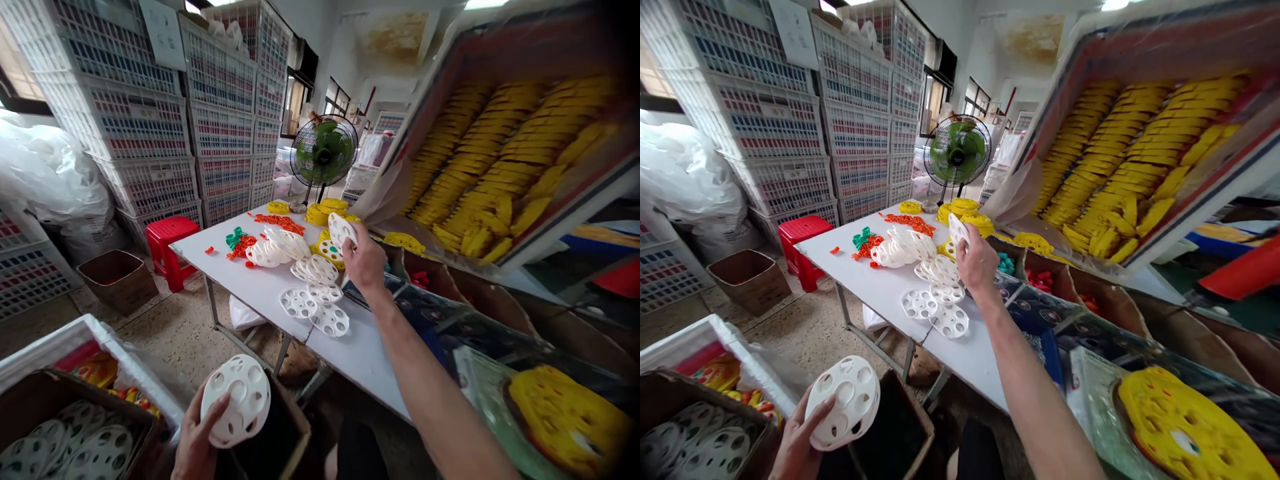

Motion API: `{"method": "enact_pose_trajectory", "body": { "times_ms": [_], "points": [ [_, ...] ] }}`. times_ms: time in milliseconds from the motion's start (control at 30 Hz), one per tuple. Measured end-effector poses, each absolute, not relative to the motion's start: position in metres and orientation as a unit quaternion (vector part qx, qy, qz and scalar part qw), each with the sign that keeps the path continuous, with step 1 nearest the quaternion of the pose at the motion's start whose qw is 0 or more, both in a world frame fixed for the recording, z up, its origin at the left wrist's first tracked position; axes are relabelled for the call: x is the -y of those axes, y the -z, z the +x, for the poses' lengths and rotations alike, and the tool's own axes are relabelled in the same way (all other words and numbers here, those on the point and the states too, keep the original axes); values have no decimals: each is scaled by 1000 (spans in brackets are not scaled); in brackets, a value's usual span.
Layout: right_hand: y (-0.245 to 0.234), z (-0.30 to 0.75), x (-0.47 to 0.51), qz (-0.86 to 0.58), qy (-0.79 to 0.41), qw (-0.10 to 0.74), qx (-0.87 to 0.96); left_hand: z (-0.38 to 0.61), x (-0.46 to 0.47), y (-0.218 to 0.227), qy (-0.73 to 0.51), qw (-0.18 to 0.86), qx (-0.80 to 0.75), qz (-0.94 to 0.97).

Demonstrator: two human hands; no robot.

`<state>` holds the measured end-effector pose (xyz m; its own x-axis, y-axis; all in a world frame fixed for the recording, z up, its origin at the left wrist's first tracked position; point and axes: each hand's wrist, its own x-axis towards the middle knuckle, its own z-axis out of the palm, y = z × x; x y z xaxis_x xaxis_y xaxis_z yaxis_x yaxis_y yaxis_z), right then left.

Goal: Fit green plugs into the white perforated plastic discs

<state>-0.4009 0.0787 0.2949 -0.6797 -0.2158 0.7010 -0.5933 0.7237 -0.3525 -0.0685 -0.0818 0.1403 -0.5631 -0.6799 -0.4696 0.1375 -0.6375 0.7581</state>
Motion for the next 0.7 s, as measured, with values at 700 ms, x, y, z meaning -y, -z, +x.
{"method": "enact_pose_trajectory", "body": {
  "times_ms": [700],
  "points": [
    [-138,-260,-225,3,-731,18,682,-79,1,-143,825,179,418,336]
  ]
}}
